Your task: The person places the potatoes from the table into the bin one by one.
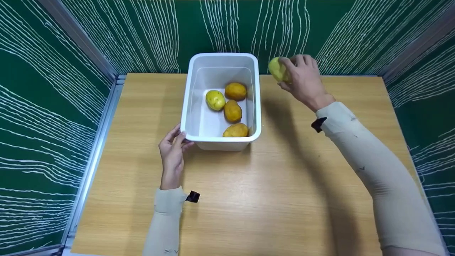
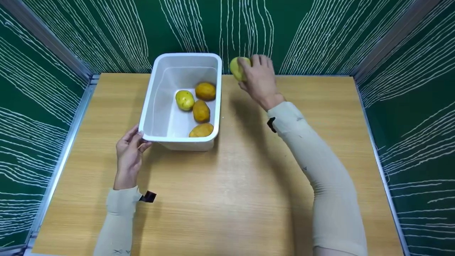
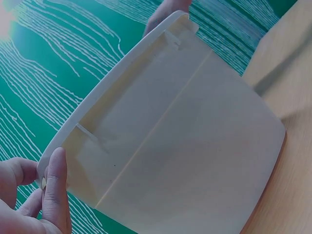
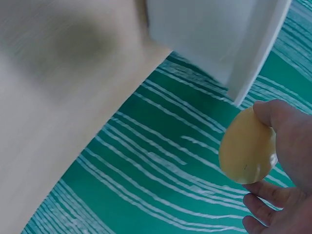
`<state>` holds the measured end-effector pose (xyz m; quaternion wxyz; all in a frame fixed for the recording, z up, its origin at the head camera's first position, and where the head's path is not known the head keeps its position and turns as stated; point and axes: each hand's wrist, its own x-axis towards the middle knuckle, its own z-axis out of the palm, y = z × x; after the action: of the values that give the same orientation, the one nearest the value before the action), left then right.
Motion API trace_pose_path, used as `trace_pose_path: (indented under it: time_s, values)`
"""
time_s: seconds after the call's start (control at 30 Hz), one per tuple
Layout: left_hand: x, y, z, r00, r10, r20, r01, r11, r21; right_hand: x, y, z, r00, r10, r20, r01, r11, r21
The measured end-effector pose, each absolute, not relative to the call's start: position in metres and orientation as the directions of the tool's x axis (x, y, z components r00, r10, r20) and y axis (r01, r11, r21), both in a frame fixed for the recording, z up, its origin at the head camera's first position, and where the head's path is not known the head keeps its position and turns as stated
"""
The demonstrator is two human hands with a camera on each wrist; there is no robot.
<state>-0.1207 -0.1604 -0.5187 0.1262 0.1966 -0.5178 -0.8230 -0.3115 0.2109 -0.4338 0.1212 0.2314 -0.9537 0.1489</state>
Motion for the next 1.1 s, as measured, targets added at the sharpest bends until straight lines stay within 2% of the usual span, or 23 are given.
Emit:
trace_pose_path:
  time_s: [0.47,0.7,1.1]
  values:
    - [-0.120,-0.160,-0.516,-0.888,-0.413,-0.201,-0.008,-0.424,0.906,-0.307,0.169,-0.419,-0.798,-0.493,0.347,-0.580,0.786,-0.215]
    - [-0.119,-0.161,-0.518,-0.901,-0.398,-0.174,0.003,-0.405,0.914,-0.305,0.152,-0.412,-0.792,-0.508,0.339,-0.593,0.773,-0.225]
    - [-0.121,-0.159,-0.517,-0.882,-0.422,-0.211,-0.008,-0.433,0.901,-0.301,0.118,-0.402,-0.790,-0.547,0.276,-0.604,0.772,-0.199]
